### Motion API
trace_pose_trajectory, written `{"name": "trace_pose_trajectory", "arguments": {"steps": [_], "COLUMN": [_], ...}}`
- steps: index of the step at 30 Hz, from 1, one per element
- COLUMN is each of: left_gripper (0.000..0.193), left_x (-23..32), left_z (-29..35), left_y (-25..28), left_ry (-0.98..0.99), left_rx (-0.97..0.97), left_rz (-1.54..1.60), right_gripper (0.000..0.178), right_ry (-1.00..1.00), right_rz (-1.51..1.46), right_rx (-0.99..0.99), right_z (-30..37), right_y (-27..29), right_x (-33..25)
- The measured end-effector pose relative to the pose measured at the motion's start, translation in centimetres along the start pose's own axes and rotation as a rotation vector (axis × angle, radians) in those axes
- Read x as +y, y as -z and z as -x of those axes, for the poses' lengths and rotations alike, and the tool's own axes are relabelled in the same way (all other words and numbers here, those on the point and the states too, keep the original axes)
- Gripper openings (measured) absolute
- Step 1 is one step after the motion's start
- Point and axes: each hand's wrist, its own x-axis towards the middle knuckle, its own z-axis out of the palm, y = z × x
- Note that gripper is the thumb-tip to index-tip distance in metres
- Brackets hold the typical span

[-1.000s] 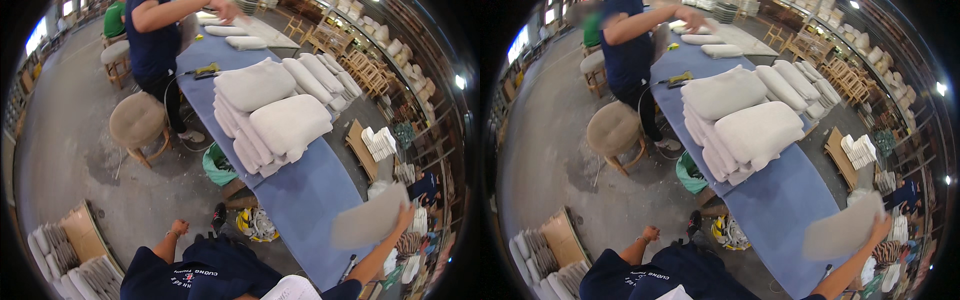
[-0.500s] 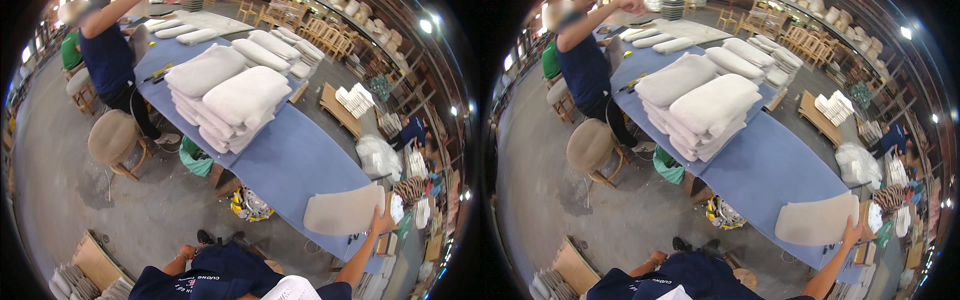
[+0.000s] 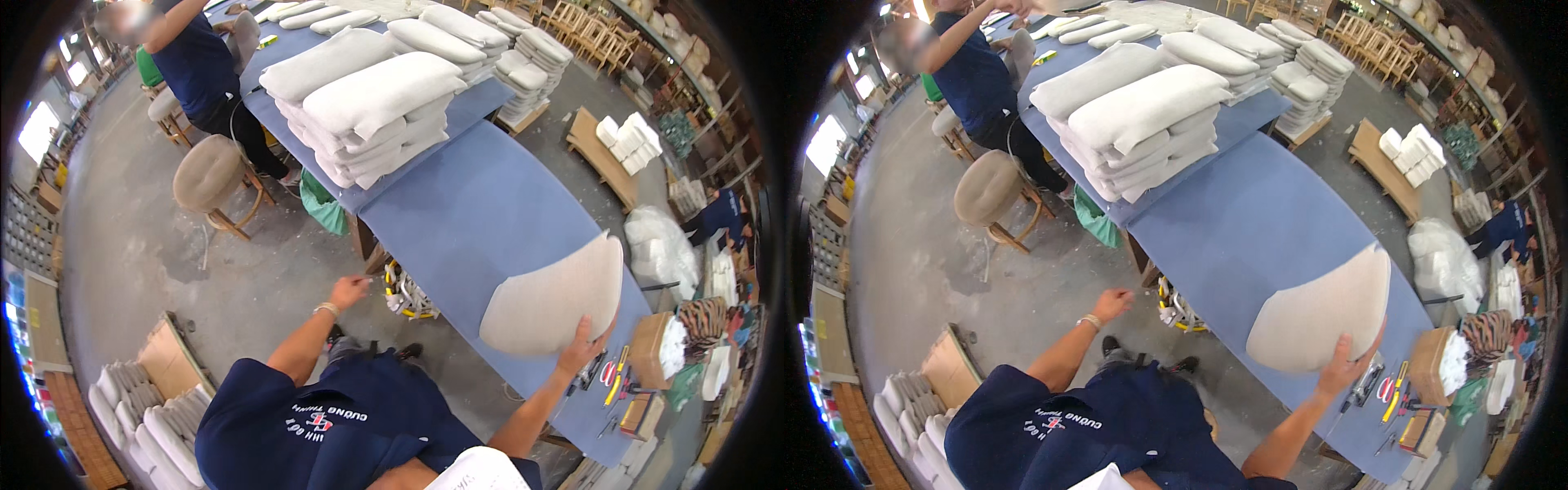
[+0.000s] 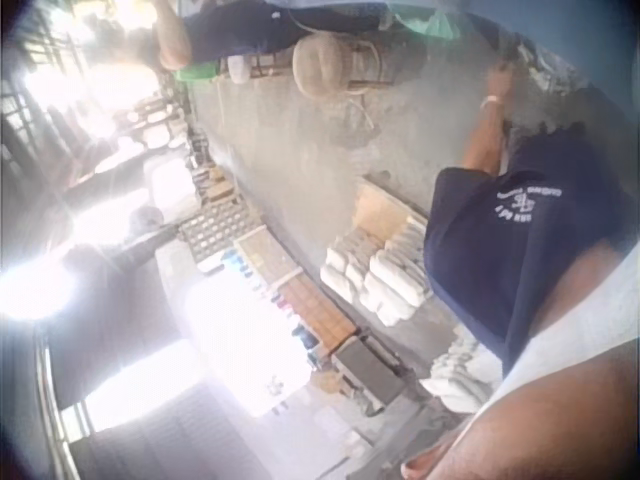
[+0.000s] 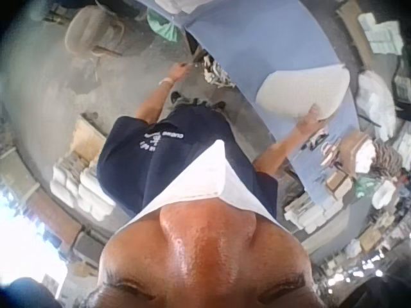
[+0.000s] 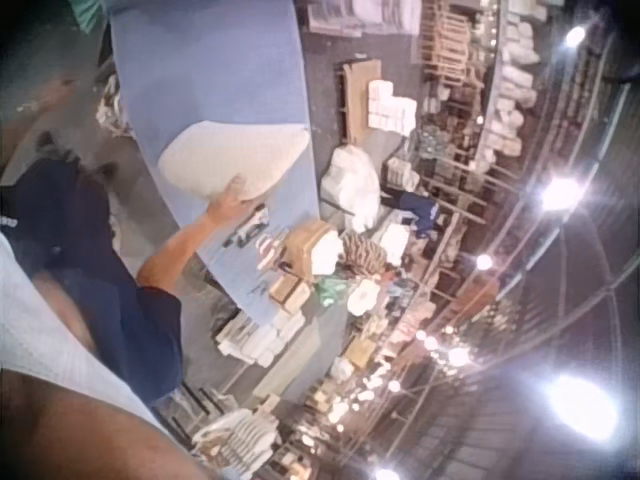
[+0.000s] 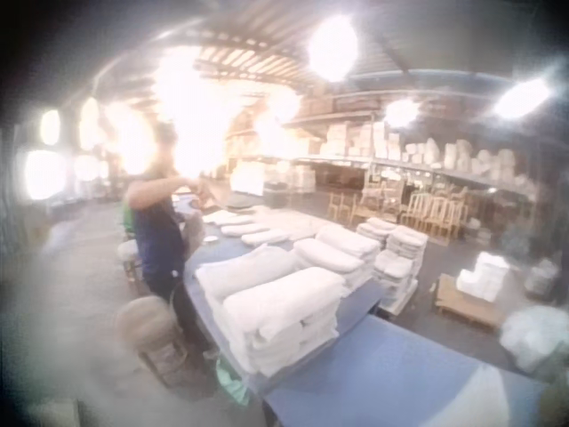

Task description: The person staples fabric onto cushion cores using a pneumatic staple gun, trims excess fabric with a utility knife, and stacks the finished cushions. They handle multiple cushion cores and fabric pieces throughout the process.

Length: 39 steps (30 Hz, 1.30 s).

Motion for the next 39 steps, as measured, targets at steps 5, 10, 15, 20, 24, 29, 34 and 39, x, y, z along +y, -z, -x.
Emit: {"name": "trace_pose_trajectory", "arguments": {"steps": [5, 10, 15, 20, 24, 29, 34, 39], "left_gripper": [0.042, 0.046, 0.018, 0.020, 0.018, 0.017, 0.037, 0.042], "left_x": [18.2, 36.8, 40.7, 41.0, 41.3, 42.1, 41.6, 38.0], "left_z": [4.8, 12.2, 14.1, 14.3, 13.1, 7.9, 0.8, -7.7], "left_y": [-9.2, -15.8, -20.9, -25.0, -26.4, -23.2, -11.1, 7.7], "left_ry": [-0.465, -1.338, -1.706, -1.756, -1.711, -1.690, -1.413, -1.012], "left_rx": [-0.122, -0.222, -0.486, -0.623, -0.656, -0.434, 0.154, 0.945], "left_rz": [-0.097, -0.010, -0.086, 0.061, 0.199, 0.154, -0.148, -0.392], "right_gripper": [0.093, 0.107, 0.096, 0.076, 0.067, 0.053, 0.069, 0.069], "right_ry": [-0.002, -0.086, -0.413, -0.369, -0.661, -0.577, -0.542, -0.413], "right_rz": [-0.110, -0.294, -0.129, 0.210, 0.258, -0.102, 0.005, -0.036], "right_rx": [-0.033, -0.151, -0.237, -0.152, -0.180, -0.046, -0.220, -0.314], "right_z": [3.1, 7.0, 11.2, 13.5, 13.9, 10.5, 7.3, 4.3], "right_y": [-3.6, -4.2, -2.2, -0.9, -0.9, -3.7, -4.7, -5.4], "right_x": [-0.7, 0.8, 2.7, 5.5, 7.2, 4.5, 5.8, 6.8]}}
